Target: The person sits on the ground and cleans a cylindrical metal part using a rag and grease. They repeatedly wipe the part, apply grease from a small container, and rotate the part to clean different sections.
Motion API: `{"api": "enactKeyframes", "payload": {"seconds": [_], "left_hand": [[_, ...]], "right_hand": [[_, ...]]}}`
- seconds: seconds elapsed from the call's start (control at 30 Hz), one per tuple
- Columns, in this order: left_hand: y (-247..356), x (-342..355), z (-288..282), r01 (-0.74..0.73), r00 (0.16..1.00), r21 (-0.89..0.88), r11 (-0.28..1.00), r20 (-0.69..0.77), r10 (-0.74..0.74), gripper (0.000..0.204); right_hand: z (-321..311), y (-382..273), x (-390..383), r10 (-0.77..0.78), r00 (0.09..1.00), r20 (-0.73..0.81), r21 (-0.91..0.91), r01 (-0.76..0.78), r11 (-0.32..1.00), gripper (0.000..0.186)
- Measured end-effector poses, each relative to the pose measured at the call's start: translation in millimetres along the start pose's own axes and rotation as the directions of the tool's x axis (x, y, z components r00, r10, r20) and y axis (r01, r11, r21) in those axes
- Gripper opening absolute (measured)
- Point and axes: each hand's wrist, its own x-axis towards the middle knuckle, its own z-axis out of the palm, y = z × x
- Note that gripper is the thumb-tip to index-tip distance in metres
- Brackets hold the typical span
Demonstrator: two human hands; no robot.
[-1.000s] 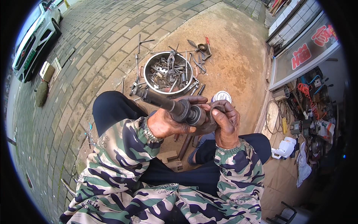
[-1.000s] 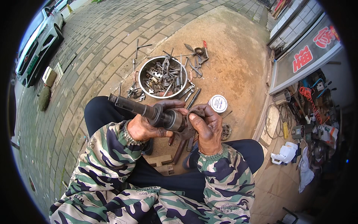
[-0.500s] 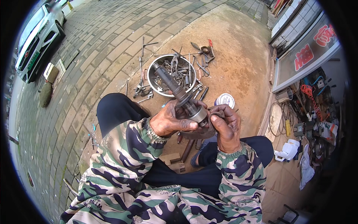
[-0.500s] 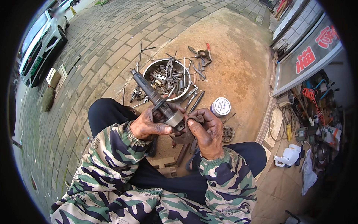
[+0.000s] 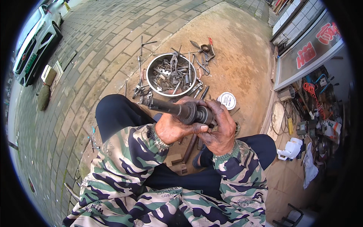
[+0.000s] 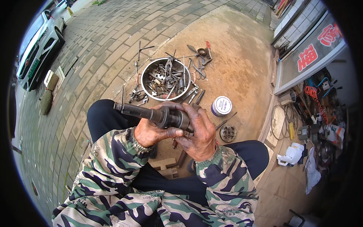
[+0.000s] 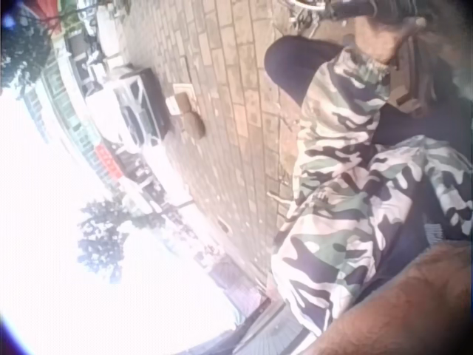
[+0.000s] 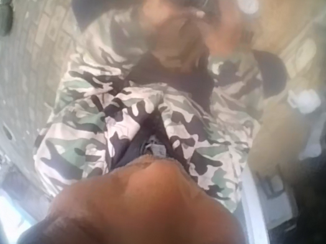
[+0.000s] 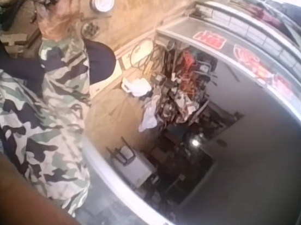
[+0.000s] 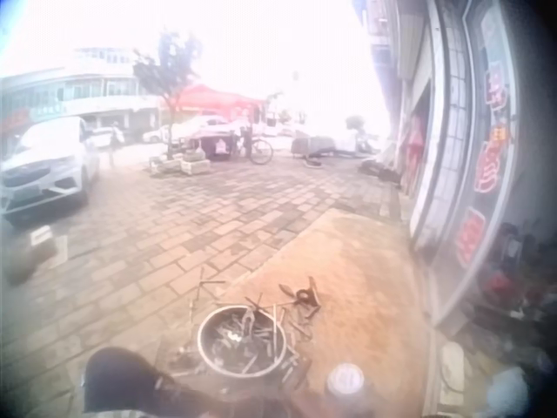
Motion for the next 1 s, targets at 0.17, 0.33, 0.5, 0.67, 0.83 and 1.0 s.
{"api": "enactKeyframes", "payload": {"seconds": [0.17, 0.33, 0.5, 0.67, 0.83, 1.0], "left_hand": [[22.4, 0.2, -10.4, 0.127, 0.980, -0.225, 0.966, 0.176, -0.088, 0.099], [25.3, -2.2, -30.2, 0.233, 0.949, -0.458, 0.858, 0.301, -0.097, 0.110], [16.4, -4.5, -29.1, 0.325, 0.904, -0.585, 0.743, 0.424, -0.062, 0.117], [24.7, -8.3, -18.3, 0.381, 0.847, -0.629, 0.678, 0.532, 0.017, 0.133], [17.4, -6.7, -12.0, 0.529, 0.792, -0.554, 0.643, 0.594, -0.140, 0.104], [7.8, -17.3, 14.7, 0.439, 0.884, -0.523, 0.730, 0.398, -0.247, 0.049]], "right_hand": [[-16.6, 3.9, -0.3, 0.134, 0.989, 0.059, 0.224, -0.144, 0.964, 0.059], [-31.2, 6.5, -2.7, 0.383, 0.919, 0.092, 0.434, -0.383, 0.815, 0.053], [-48.4, 18.2, -1.4, 0.445, 0.888, 0.115, 0.510, -0.437, 0.741, 0.055], [-53.4, 32.8, -4.2, 0.484, 0.860, 0.160, 0.751, -0.424, 0.506, 0.059], [-52.5, 32.6, -0.3, 0.434, 0.842, 0.321, 0.794, -0.489, 0.362, 0.062], [-42.1, 23.1, 0.3, 0.456, 0.783, 0.423, 0.822, -0.543, 0.172, 0.054]]}}
